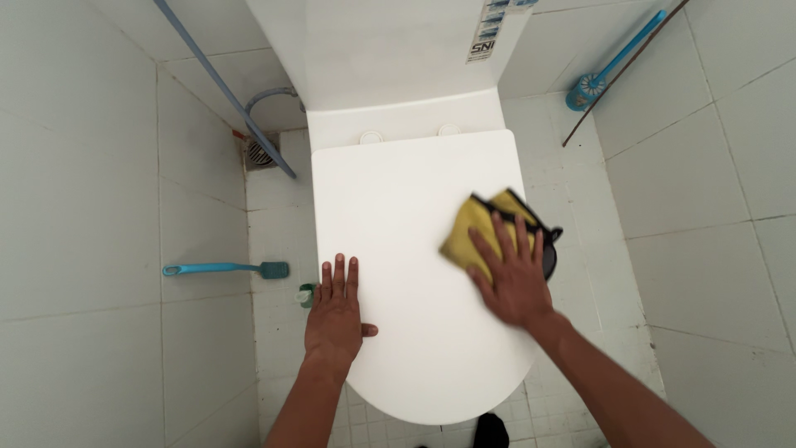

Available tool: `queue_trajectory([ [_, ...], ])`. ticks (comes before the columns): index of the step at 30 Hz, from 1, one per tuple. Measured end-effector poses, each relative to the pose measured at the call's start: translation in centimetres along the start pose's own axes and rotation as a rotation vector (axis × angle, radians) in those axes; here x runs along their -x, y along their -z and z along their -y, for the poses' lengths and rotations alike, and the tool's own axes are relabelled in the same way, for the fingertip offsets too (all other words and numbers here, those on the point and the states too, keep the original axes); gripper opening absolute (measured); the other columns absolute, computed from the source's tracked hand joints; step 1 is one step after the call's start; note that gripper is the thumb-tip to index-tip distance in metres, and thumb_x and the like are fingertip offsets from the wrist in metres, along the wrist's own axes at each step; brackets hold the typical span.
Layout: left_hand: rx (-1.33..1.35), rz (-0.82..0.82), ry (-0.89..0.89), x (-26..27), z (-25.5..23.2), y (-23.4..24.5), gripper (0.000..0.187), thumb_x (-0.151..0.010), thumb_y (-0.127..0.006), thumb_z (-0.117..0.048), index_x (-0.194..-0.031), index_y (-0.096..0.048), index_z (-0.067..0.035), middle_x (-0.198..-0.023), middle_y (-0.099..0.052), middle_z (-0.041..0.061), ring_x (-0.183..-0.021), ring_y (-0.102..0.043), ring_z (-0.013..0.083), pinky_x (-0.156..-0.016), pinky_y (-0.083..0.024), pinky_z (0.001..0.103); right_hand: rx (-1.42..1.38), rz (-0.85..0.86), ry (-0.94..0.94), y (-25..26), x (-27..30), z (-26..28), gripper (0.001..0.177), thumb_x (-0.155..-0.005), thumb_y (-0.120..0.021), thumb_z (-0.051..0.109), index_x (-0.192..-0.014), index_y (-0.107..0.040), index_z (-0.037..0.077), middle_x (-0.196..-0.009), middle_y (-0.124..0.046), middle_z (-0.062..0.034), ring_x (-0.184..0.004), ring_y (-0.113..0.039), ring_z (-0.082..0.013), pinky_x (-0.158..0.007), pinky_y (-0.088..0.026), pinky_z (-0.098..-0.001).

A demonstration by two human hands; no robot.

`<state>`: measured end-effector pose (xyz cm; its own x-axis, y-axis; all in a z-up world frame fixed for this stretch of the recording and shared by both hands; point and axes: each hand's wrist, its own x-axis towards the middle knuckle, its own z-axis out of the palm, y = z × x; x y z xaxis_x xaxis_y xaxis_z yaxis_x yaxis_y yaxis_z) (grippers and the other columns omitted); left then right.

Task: The person wipes the toilet tank lid, sides, and seat with a yellow cloth. They lift the seat to clean the underside and hinges, then wipe the rim and bowl edge before closing the seat.

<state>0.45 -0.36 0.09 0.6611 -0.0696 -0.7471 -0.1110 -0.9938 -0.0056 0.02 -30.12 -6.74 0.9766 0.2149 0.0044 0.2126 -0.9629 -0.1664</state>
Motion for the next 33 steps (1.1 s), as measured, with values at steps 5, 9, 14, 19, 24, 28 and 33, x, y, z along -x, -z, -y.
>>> queue_trajectory([
  [5,-0.009,0.003,-0.001,-0.1,0.0,0.0,0.122,-0.089,-0.067,-0.057,-0.16,0.021,-0.01,-0.17,0.021,0.013,-0.158,0.012,0.0284,-0.13,-0.007,0.039,0.014,-0.008,-0.11,-0.1,-3.8,1.3,0.066,-0.103,-0.033,0.054,-0.162,-0.025,0.026,-0.169,-0.01,-0.0192,-0.154,-0.001,-0.0495,-0.117,0.0,-0.0708],
  [9,-0.03,-0.008,-0.008,-0.2,0.0,0.0,0.121,-0.09,-0.066,-0.056,-0.16,0.021,-0.01,-0.171,0.02,0.013,-0.158,0.011,0.0291,-0.129,-0.008,0.039,0.047,-0.003,0.013,-0.4,-2.0,3.8,0.067,-0.102,-0.033,0.055,-0.16,-0.026,0.024,-0.168,-0.008,-0.0204,-0.151,0.0,-0.0482,-0.116,0.001,-0.0703],
  [14,-0.067,-0.008,-0.017,-0.1,0.0,0.3,0.119,-0.092,-0.064,-0.057,-0.16,0.021,-0.008,-0.171,0.02,0.015,-0.158,0.011,0.0302,-0.129,-0.009,0.039,-0.088,0.023,0.16,-0.1,6.0,8.5,0.065,-0.099,-0.039,0.052,-0.158,-0.03,0.024,-0.165,-0.011,-0.0195,-0.15,-0.002,-0.0476,-0.114,0.0,-0.0691],
  [19,-0.019,0.011,-0.007,0.1,-0.1,0.4,0.121,-0.091,-0.068,-0.053,-0.16,0.02,-0.009,-0.171,0.02,0.013,-0.158,0.012,0.0286,-0.13,-0.007,0.039,-0.124,0.13,0.34,0.8,12.5,9.3,0.064,-0.102,-0.042,0.053,-0.159,-0.03,0.026,-0.165,-0.011,-0.0176,-0.149,-0.001,-0.0477,-0.117,-0.001,-0.0709],
  [24,0.004,0.005,-0.006,0.1,-0.2,0.6,0.12,-0.09,-0.068,-0.053,-0.16,0.02,-0.011,-0.171,0.02,0.013,-0.158,0.012,0.028,-0.13,-0.006,0.039,-0.085,0.026,0.4,0.5,12.2,6.2,0.065,-0.1,-0.037,0.054,-0.158,-0.028,0.028,-0.166,-0.011,-0.018,-0.148,-0.002,-0.0474,-0.116,0.001,-0.0708],
  [28,0.012,0.011,-0.009,0.2,0.0,0.5,0.121,-0.09,-0.068,-0.053,-0.16,0.02,-0.01,-0.171,0.02,0.013,-0.158,0.013,0.0282,-0.13,-0.005,0.039,-0.036,-0.01,0.162,0.1,7.5,2.8,0.065,-0.099,-0.035,0.056,-0.158,-0.027,0.03,-0.167,-0.01,-0.0166,-0.151,-0.003,-0.0449,-0.115,0.002,-0.0687],
  [33,-0.009,0.008,-0.014,0.1,-0.1,0.5,0.121,-0.09,-0.066,-0.056,-0.16,0.02,-0.009,-0.17,0.02,0.015,-0.158,0.012,0.0296,-0.129,-0.007,0.039,0.026,0.019,0.039,0.3,-0.3,0.4,0.065,-0.102,-0.028,0.057,-0.161,-0.023,0.029,-0.168,-0.008,-0.0164,-0.153,-0.001,-0.0463,-0.117,0.002,-0.0688],
])
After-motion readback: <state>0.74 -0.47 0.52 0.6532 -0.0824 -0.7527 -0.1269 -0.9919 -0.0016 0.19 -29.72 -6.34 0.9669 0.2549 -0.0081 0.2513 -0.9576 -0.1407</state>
